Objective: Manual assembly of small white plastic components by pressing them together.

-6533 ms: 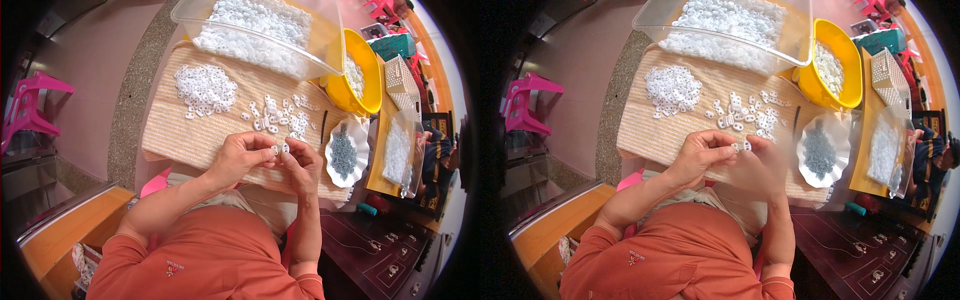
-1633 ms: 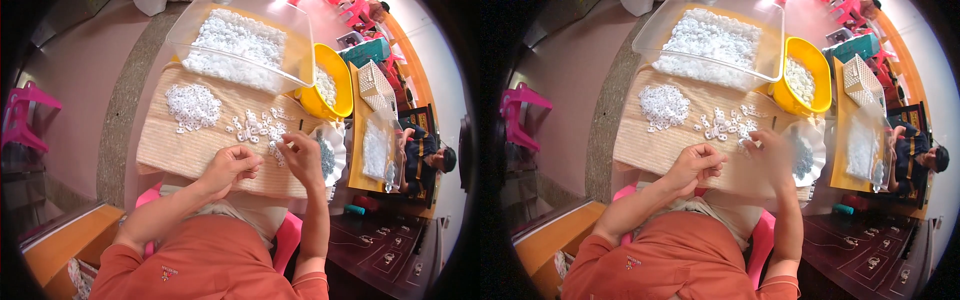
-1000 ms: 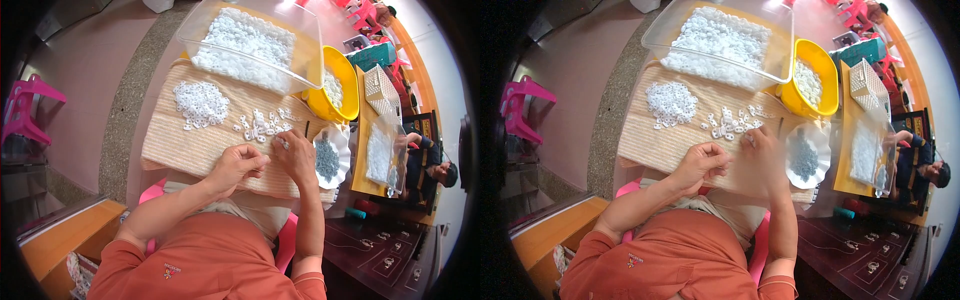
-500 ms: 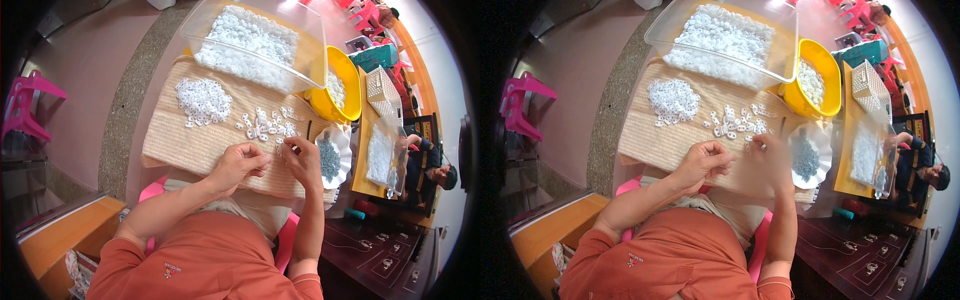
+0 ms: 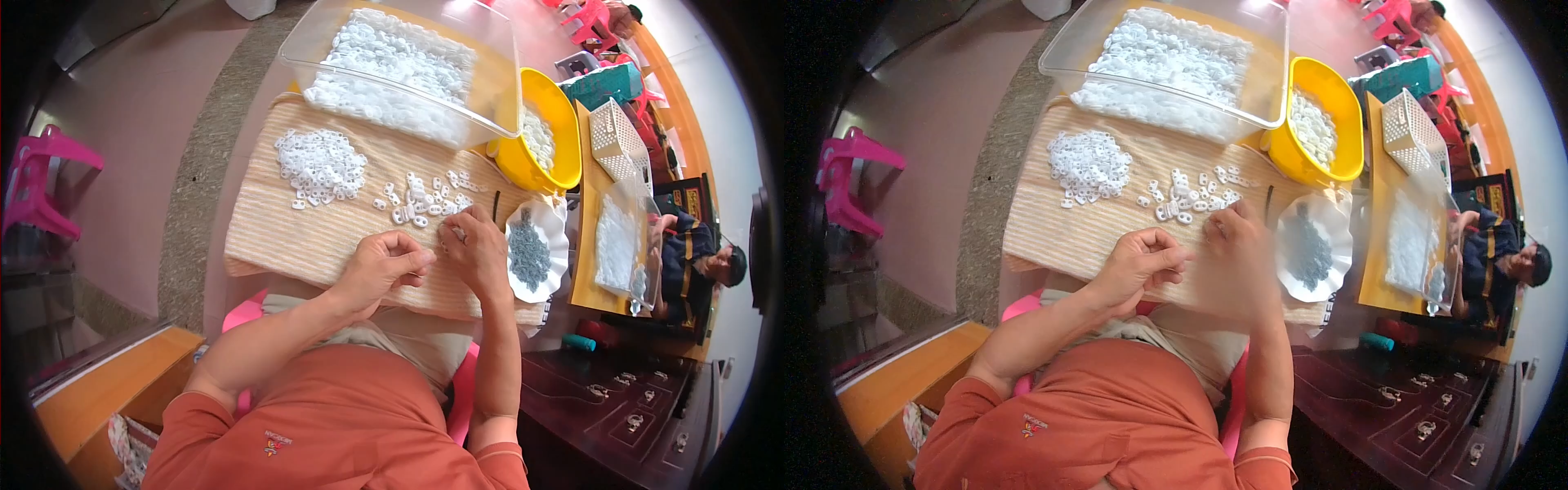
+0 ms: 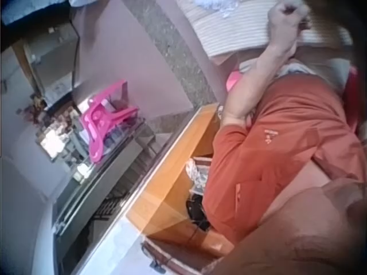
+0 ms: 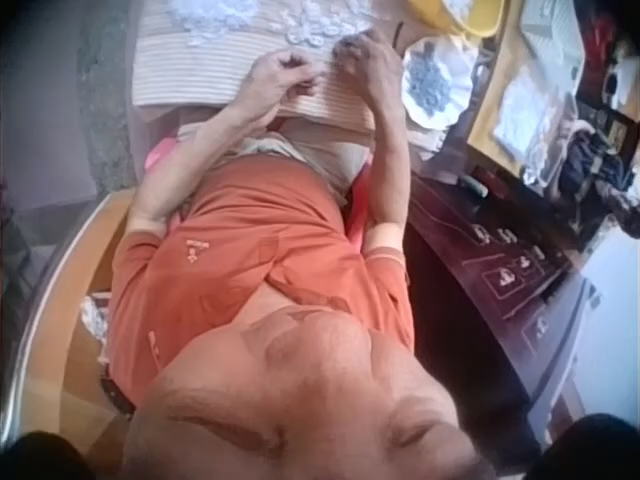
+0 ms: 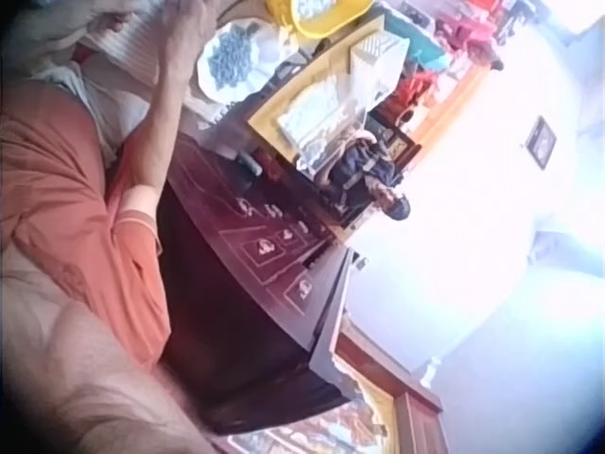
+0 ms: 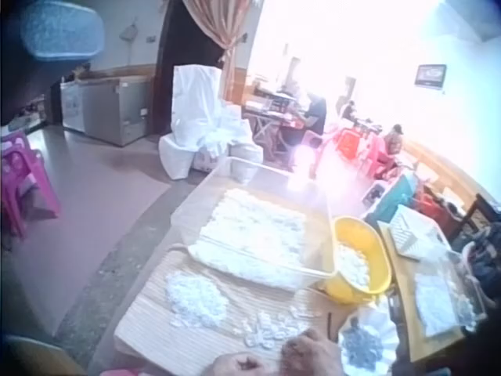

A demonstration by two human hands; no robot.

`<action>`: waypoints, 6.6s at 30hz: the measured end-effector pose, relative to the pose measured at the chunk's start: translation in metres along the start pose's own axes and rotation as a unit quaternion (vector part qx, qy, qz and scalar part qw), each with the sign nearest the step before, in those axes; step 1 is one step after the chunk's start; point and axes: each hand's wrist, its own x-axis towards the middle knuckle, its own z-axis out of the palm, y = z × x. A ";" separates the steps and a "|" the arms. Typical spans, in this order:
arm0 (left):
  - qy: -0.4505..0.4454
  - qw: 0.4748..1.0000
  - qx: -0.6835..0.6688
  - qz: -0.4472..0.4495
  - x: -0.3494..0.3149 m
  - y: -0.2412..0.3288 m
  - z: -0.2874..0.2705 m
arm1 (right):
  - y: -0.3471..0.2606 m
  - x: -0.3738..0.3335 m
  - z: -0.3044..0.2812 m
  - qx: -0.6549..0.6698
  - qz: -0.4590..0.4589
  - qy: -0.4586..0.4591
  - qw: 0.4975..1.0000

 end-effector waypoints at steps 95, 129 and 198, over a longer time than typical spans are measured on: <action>0.031 0.999 -0.006 0.031 0.002 -0.009 -0.002 | 0.030 -0.093 -0.018 -0.085 -0.101 0.145 0.981; 0.015 0.999 -0.014 0.034 0.001 -0.011 -0.001 | 0.015 -0.084 -0.009 0.103 -0.060 0.072 0.990; -0.001 0.999 0.025 0.019 0.001 -0.015 0.001 | 0.007 -0.059 0.028 0.436 0.118 -0.002 0.892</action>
